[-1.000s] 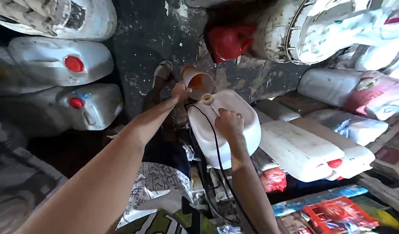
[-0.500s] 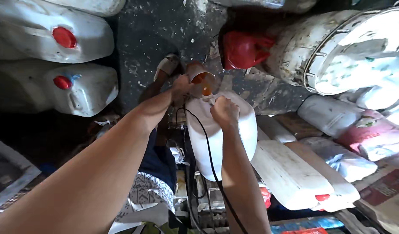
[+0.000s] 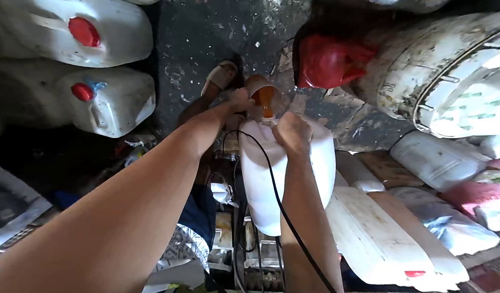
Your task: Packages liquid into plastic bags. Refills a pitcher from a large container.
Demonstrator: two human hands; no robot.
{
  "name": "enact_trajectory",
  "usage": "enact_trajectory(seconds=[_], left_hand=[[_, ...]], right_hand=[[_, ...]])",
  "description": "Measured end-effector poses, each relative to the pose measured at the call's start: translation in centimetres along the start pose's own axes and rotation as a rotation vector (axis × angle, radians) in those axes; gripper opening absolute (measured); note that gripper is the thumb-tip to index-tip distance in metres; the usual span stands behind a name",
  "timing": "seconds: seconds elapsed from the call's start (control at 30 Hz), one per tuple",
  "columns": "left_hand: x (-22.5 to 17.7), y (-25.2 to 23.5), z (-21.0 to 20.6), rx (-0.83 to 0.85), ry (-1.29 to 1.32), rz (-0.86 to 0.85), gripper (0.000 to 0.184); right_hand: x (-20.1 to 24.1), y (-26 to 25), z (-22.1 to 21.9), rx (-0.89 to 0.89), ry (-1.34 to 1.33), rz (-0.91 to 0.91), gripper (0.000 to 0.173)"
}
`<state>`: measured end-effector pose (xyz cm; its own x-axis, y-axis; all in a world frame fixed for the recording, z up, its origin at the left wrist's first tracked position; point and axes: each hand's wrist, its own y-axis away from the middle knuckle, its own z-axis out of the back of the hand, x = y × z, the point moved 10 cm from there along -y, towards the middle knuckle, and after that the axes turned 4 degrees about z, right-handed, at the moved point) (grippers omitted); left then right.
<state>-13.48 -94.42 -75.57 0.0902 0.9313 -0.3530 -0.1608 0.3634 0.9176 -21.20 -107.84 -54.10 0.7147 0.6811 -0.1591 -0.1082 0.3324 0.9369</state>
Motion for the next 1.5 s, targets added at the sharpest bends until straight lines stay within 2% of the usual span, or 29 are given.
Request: enact_trajectory(seconds=[0.27, 0.63, 0.77, 0.87, 1.03, 1.13, 1.23, 1.3, 1.37, 1.5], left_hand=[[-0.4, -0.3, 0.2, -0.004, 0.012, -0.012, 0.048], [-0.1, 0.5, 0.2, 0.004, 0.031, 0.053, 0.044], [-0.3, -0.1, 0.2, -0.018, 0.018, 0.067, 0.051], [-0.9, 0.4, 0.4, -0.025, -0.003, 0.056, 0.049], [-2.9, 2.9, 0.5, -0.051, -0.058, -0.018, 0.052], [-4.6, 6.2, 0.8, -0.058, -0.062, -0.105, 0.046], [-5.8, 9.5, 0.1, -0.022, -0.129, -0.107, 0.047], [-6.5, 12.6, -0.4, -0.023, -0.119, -0.067, 0.047], [-7.4, 16.6, -0.9, -0.062, -0.072, -0.112, 0.041], [-8.4, 23.2, -3.9, 0.038, -0.137, -0.147, 0.048]], right_hand=[[0.0, 0.2, 0.2, -0.003, -0.003, -0.005, 0.038], [-0.2, 0.3, -0.1, -0.013, -0.013, -0.007, 0.037], [-0.1, 0.7, 0.3, -0.024, -0.055, 0.015, 0.038], [-0.3, 1.7, 0.2, -0.037, -0.094, 0.012, 0.033], [-2.7, 7.2, -0.7, -0.217, -0.208, 0.082, 0.027], [-4.9, 10.3, -2.3, -0.192, -0.148, 0.044, 0.025], [-7.9, 14.8, -4.9, -0.203, -0.179, -0.002, 0.029], [-9.9, 18.4, -7.0, -0.280, -0.227, -0.030, 0.035], [-12.0, 22.3, -9.2, -0.391, -0.286, -0.058, 0.033], [-15.5, 29.2, -15.0, -0.505, -0.344, -0.082, 0.035]])
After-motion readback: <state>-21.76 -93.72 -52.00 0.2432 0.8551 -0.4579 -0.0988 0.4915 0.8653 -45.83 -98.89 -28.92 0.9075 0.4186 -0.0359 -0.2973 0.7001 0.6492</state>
